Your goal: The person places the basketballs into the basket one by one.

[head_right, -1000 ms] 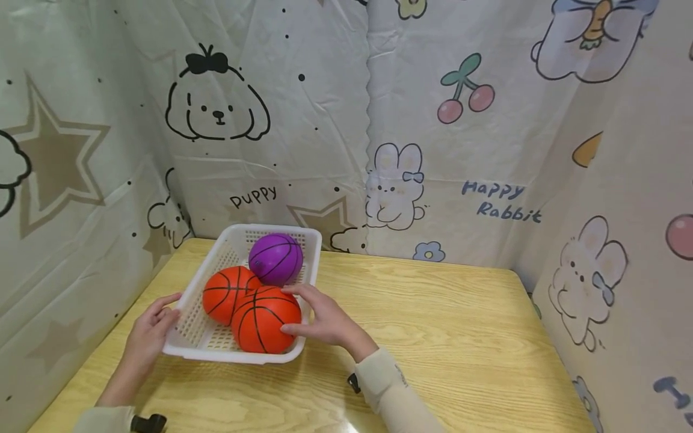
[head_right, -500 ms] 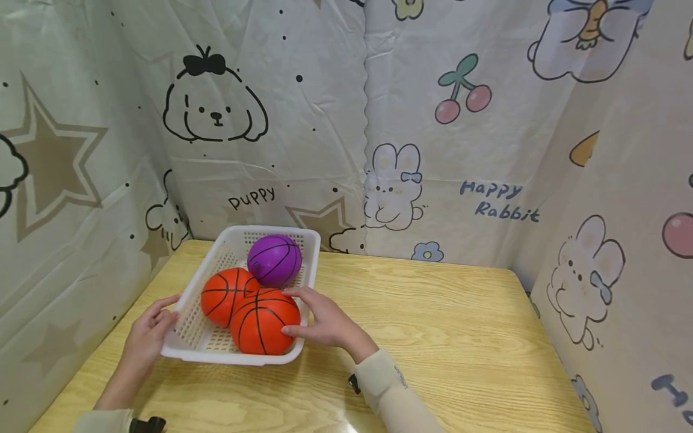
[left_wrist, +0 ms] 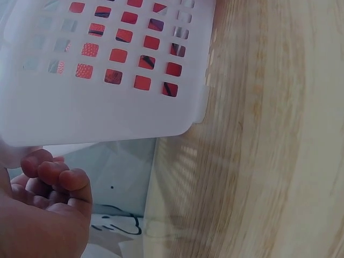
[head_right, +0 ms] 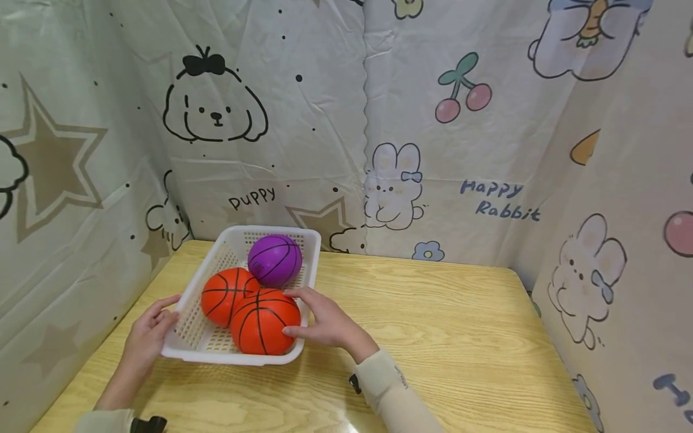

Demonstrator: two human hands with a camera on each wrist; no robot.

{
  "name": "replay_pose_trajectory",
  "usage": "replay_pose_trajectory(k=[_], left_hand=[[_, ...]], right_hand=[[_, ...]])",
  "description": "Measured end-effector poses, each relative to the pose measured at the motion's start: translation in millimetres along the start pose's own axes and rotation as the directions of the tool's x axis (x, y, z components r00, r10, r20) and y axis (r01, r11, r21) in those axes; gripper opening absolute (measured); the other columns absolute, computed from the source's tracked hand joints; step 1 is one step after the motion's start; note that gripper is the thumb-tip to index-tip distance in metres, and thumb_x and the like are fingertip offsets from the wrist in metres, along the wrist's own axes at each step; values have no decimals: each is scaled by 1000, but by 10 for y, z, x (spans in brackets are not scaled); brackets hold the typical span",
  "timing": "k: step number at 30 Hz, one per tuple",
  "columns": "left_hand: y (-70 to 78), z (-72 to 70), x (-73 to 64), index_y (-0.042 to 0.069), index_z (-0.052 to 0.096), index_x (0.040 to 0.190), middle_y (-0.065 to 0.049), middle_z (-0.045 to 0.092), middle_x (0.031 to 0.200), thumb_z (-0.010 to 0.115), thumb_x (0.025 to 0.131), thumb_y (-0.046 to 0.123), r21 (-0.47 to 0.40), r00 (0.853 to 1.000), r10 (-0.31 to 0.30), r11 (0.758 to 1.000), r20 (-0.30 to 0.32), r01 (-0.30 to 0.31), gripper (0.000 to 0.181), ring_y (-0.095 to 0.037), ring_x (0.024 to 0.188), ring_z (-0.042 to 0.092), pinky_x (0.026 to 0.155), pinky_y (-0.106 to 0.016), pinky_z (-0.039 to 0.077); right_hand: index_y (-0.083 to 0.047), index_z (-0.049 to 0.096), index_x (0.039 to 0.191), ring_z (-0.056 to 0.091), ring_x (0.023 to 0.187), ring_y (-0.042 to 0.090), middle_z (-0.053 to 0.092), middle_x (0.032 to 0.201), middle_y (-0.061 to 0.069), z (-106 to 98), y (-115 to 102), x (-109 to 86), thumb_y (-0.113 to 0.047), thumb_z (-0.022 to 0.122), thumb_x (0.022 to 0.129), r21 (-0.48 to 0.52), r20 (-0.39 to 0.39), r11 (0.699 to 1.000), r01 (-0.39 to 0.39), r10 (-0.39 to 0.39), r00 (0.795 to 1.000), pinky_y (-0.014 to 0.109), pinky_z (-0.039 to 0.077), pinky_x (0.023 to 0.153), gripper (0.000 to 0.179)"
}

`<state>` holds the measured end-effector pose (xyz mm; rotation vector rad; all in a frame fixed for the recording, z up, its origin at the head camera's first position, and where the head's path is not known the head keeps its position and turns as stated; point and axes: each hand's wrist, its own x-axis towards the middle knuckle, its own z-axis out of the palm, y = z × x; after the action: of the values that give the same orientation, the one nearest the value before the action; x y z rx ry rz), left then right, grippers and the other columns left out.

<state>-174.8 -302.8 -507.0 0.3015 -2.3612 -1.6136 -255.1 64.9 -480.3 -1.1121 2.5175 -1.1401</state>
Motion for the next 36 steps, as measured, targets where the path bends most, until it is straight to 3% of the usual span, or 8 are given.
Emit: replay_pose_trajectory(k=[6,14,36], left_hand=[[0,25,56,-1,55,144,8,49,77,55,107,13,7,1000,14,1000,8,-14,39,-4,71,52,61,-23,49],[-6,25,22,-1,53,146,10,56,79,54,108,16,-34,999,-32,999,17,32,42,-4,72,57,61,-24,53],[-13,76,-2,-1,50,147,6,61,81,52,109,18,-45,999,-1,999,37,3,43,-4,76,59,64,-25,55]], right_hand=[[-22,50,150,45,146,22,52,154,-2,-21,-21,-22,-41,77,92,-18,-3,1000,-9,9,1000,52,38,118,67],[-22,50,149,46,145,22,53,153,-3,-28,-38,-43,-42,78,92,-23,9,1000,-17,17,1000,53,38,118,67],[-23,48,153,45,146,23,51,155,-2,-59,2,-96,-41,75,94,-35,5,999,-18,18,1000,53,39,117,67]])
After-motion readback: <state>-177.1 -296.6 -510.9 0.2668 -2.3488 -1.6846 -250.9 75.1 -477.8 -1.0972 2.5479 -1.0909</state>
